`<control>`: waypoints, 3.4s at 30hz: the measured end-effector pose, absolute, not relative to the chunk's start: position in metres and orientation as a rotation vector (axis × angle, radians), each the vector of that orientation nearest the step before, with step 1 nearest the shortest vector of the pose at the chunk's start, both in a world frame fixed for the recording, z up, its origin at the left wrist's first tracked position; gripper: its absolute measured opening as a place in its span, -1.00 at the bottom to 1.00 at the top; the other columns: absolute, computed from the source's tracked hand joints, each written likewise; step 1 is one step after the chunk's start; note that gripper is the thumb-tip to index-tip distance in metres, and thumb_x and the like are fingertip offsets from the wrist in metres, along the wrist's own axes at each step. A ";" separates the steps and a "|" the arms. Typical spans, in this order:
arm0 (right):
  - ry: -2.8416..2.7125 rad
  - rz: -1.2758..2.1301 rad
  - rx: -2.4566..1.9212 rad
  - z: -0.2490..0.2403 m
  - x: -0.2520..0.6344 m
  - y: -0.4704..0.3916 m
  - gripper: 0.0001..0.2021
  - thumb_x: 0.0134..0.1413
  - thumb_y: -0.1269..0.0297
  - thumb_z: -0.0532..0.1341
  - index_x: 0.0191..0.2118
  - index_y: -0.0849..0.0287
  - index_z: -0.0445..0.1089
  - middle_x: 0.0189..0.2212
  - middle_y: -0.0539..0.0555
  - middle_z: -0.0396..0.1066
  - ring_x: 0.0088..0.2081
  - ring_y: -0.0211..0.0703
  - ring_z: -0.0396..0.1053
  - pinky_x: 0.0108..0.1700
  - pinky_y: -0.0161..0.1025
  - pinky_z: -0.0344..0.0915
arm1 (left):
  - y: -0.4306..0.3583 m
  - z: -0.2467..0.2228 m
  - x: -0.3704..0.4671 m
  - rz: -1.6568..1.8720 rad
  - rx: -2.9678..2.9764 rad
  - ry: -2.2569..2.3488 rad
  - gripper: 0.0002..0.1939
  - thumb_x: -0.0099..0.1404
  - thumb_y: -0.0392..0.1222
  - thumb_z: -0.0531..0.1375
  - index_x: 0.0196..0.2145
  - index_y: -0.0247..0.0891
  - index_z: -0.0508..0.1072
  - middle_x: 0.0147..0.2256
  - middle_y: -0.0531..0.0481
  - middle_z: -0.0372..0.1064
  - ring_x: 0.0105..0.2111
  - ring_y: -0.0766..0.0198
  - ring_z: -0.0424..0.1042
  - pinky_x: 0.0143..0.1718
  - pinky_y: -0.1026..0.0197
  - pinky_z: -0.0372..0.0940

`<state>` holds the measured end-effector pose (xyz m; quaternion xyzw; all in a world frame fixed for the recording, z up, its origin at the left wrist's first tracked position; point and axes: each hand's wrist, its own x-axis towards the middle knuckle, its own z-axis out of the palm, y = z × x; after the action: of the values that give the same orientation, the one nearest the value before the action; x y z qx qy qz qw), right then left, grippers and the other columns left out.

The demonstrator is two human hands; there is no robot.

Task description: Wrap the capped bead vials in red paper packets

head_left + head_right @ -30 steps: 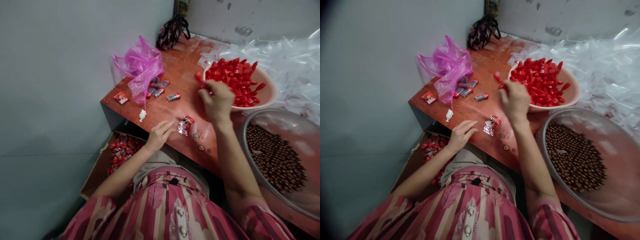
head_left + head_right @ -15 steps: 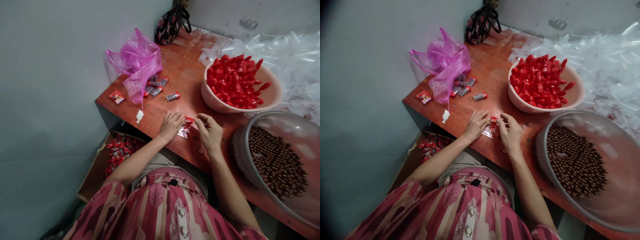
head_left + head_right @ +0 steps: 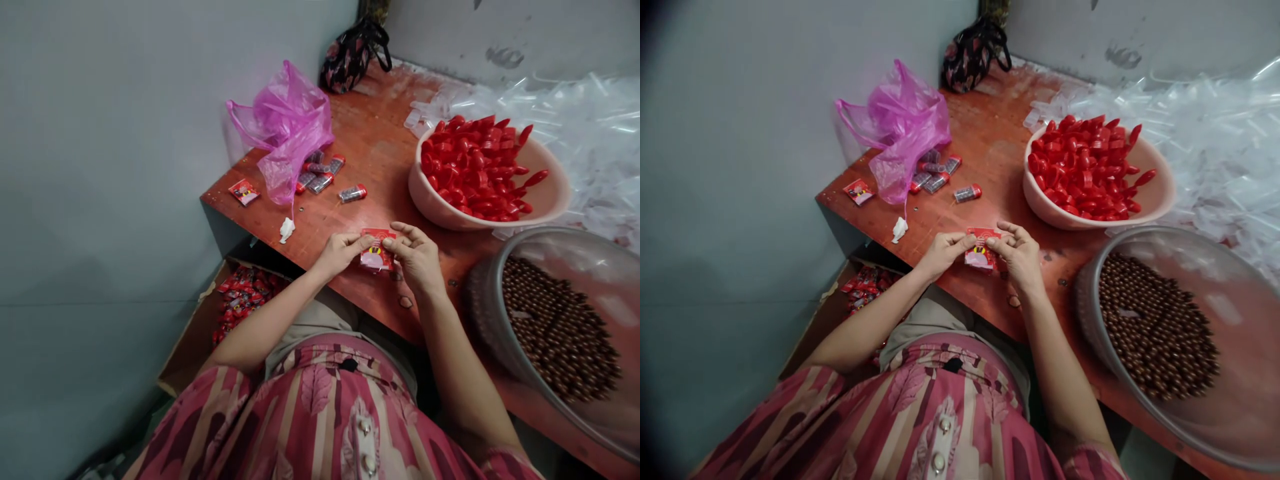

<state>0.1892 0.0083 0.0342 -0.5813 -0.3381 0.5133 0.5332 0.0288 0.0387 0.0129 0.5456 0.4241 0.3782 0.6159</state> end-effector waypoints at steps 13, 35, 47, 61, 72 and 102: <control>-1.816 0.251 -2.003 0.032 0.182 0.048 -0.60 0.15 0.04 0.15 0.01 0.17 0.39 -0.08 0.25 0.44 -0.09 0.07 0.39 -0.11 -0.08 0.28 | 0.029 0.004 -0.006 0.998 0.577 1.110 -0.55 -0.22 0.05 0.47 -0.63 -0.38 0.42 -0.64 0.06 0.33 -0.62 0.41 0.36 -0.53 0.31 0.38; -1.266 1.101 -1.494 0.035 0.139 0.039 -0.71 0.00 0.05 0.26 -0.28 0.18 0.39 -0.55 -0.02 0.44 -0.58 -0.23 0.38 -0.50 -0.28 0.31 | 0.049 0.010 -0.021 1.289 0.002 0.941 -0.78 0.06 -0.18 0.40 -0.39 -0.29 0.46 -0.48 0.09 0.45 -0.51 0.37 0.46 -0.45 0.29 0.44; -1.057 1.315 -1.391 0.019 0.127 -0.025 -0.70 0.00 0.06 0.31 -0.25 0.18 0.39 -0.49 -0.04 0.45 -0.57 -0.30 0.39 -0.53 -0.34 0.38 | 0.034 0.024 0.018 1.252 0.172 0.821 -0.58 -0.12 -0.06 0.47 -0.47 -0.33 0.35 -0.55 0.12 0.36 -0.59 0.45 0.35 -0.50 0.35 0.26; -0.978 1.158 -1.335 0.021 0.142 -0.028 -0.73 -0.06 0.10 0.34 -0.31 0.17 0.39 -0.54 -0.05 0.43 -0.57 -0.30 0.36 -0.52 -0.33 0.35 | 0.026 0.031 0.026 1.018 0.544 0.797 -0.60 -0.16 -0.07 0.47 -0.43 -0.40 0.51 -0.50 -0.01 0.47 -0.54 0.38 0.40 -0.46 0.31 0.29; -0.945 1.277 -1.255 0.020 0.153 -0.025 -0.73 -0.08 0.08 0.35 -0.37 0.17 0.39 -0.58 -0.07 0.41 -0.64 -0.32 0.31 -0.61 -0.36 0.26 | 0.033 0.035 0.020 0.876 0.708 0.788 -0.64 -0.14 -0.04 0.45 -0.47 -0.40 0.56 -0.53 -0.04 0.48 -0.57 0.35 0.40 -0.47 0.27 0.30; -1.491 0.640 -1.205 0.052 0.174 0.029 -0.68 0.07 0.00 0.25 -0.47 0.14 0.29 -0.18 0.12 0.41 -0.10 -0.08 0.39 0.01 -0.06 0.30 | 0.010 0.046 0.006 0.732 1.739 1.249 -0.60 0.12 -0.01 0.25 -0.69 -0.30 0.27 -0.67 0.18 -0.03 -0.58 0.44 0.04 -0.50 0.27 -0.10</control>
<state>0.1744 0.0287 0.0515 -0.5051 -0.6250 0.2683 0.5312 0.0058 0.0099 0.0458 0.6954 0.4995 0.2929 0.4255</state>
